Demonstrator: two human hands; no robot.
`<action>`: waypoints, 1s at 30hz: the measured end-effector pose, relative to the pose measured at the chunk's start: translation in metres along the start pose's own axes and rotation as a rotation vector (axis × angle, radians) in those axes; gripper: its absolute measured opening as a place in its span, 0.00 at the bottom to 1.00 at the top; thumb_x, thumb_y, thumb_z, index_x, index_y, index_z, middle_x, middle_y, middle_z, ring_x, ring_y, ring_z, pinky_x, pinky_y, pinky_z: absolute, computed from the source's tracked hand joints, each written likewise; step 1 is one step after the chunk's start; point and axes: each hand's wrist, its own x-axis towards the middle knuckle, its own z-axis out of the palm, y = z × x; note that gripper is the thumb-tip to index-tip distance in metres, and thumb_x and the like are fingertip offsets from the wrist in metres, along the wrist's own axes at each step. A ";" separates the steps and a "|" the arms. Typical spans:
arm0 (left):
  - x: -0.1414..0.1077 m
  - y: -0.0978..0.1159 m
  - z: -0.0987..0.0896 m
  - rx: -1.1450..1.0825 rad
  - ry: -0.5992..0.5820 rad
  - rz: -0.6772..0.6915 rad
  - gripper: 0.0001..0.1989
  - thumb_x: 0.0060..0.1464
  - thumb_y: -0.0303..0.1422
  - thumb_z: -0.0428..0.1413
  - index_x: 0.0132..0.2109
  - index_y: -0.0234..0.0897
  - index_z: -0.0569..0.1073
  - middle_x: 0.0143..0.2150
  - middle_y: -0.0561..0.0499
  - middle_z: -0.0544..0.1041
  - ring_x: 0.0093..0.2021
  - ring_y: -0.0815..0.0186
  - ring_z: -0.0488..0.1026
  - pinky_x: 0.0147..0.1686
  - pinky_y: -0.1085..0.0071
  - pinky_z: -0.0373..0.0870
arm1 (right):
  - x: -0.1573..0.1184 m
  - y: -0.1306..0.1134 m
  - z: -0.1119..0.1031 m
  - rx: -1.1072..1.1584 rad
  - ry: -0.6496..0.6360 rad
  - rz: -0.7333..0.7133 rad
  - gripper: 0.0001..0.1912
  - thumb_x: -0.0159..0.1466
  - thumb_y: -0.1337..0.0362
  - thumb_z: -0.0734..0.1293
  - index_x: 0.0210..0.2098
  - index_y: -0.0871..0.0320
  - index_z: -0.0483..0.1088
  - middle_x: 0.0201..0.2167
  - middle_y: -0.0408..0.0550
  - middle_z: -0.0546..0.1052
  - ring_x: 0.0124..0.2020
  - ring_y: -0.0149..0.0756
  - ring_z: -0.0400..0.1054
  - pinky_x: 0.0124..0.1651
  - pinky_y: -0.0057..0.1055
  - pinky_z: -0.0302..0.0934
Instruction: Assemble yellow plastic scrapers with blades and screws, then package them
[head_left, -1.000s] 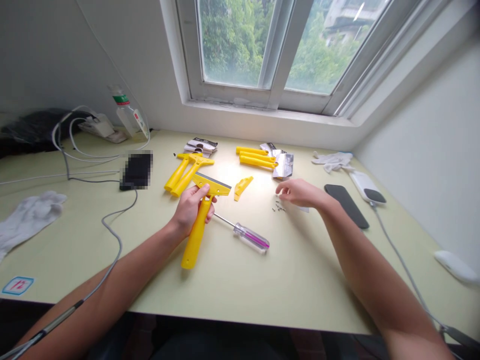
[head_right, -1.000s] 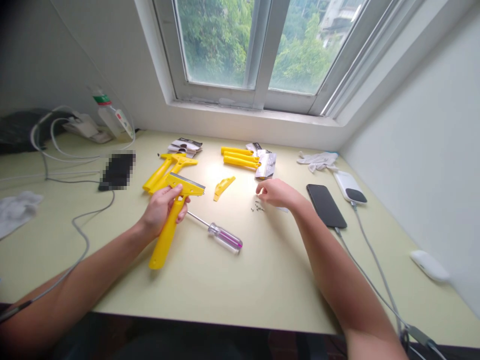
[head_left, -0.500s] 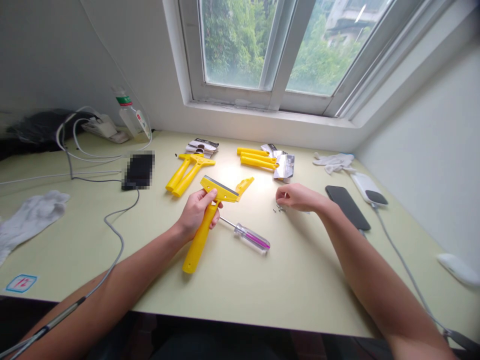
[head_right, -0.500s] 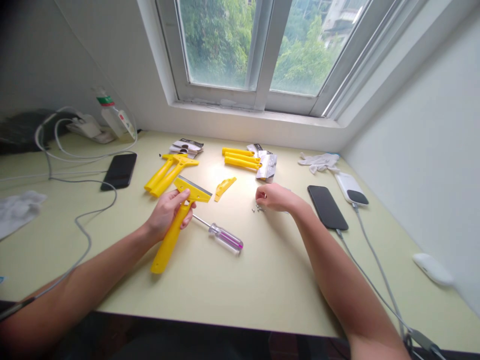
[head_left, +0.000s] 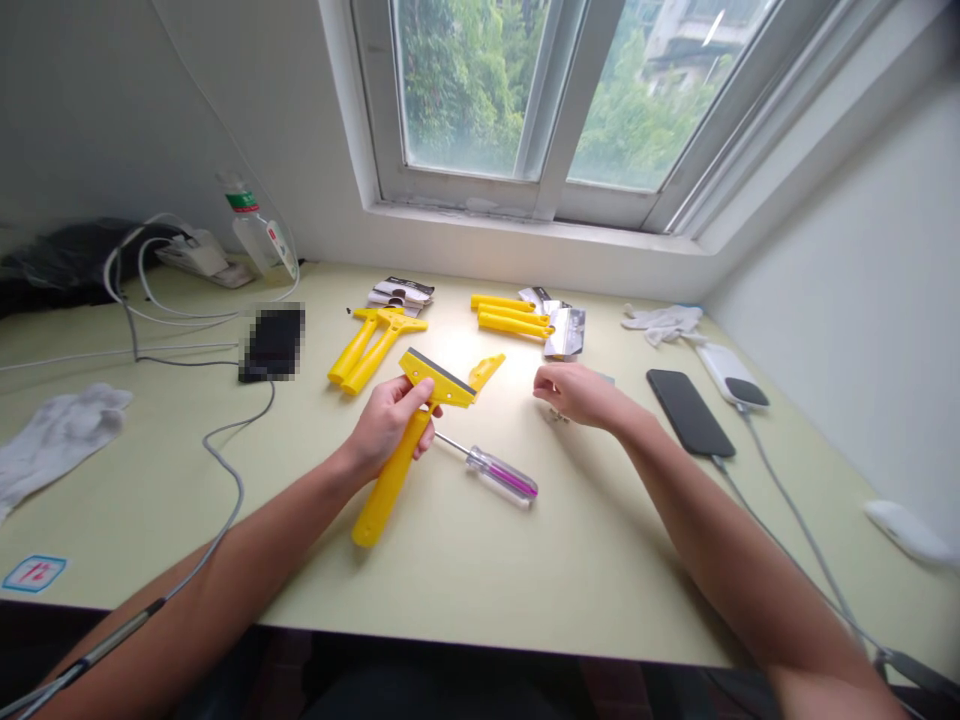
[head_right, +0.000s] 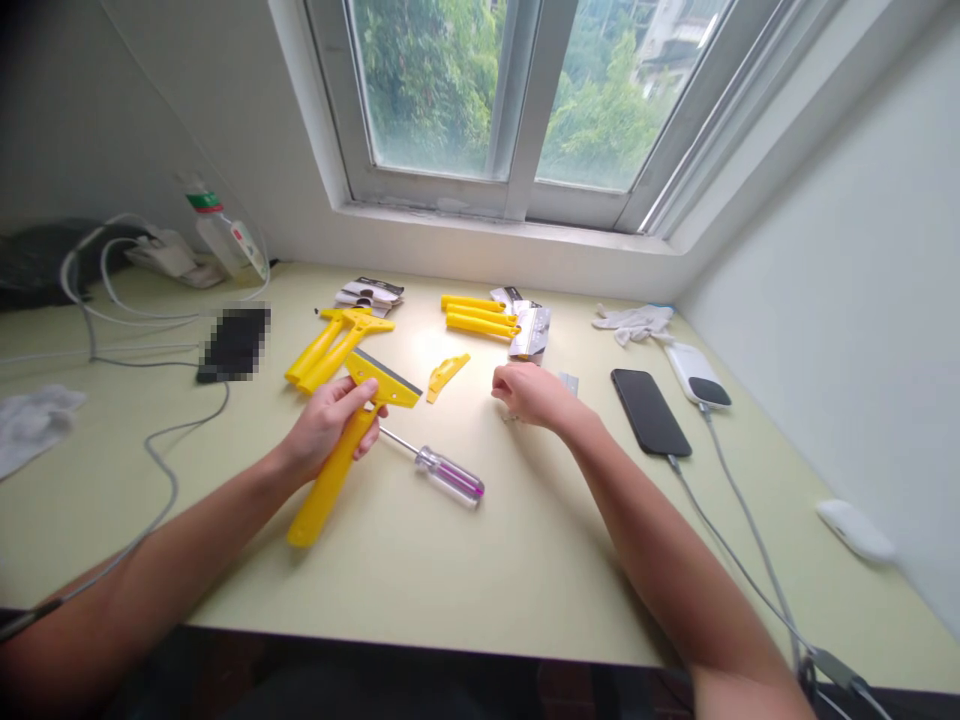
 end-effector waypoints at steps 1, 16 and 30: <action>0.003 0.004 -0.004 -0.006 0.036 0.021 0.14 0.56 0.41 0.58 0.36 0.35 0.65 0.29 0.53 0.71 0.14 0.72 0.66 0.10 0.76 0.59 | 0.000 0.006 0.002 -0.005 -0.013 0.018 0.07 0.63 0.66 0.62 0.32 0.58 0.71 0.33 0.50 0.78 0.34 0.37 0.68 0.34 0.31 0.56; 0.021 0.014 -0.026 -0.076 0.200 0.117 0.11 0.55 0.38 0.56 0.36 0.34 0.65 0.29 0.53 0.71 0.15 0.72 0.66 0.11 0.76 0.59 | 0.070 -0.093 0.022 0.016 0.097 -0.393 0.09 0.65 0.67 0.65 0.41 0.57 0.76 0.42 0.52 0.77 0.42 0.39 0.68 0.41 0.33 0.58; 0.015 0.012 -0.021 -0.125 0.093 0.103 0.16 0.53 0.42 0.59 0.37 0.35 0.65 0.28 0.54 0.71 0.14 0.73 0.66 0.10 0.77 0.59 | 0.090 -0.093 0.033 0.063 0.040 -0.398 0.05 0.61 0.70 0.67 0.33 0.58 0.75 0.37 0.52 0.74 0.41 0.40 0.66 0.43 0.34 0.58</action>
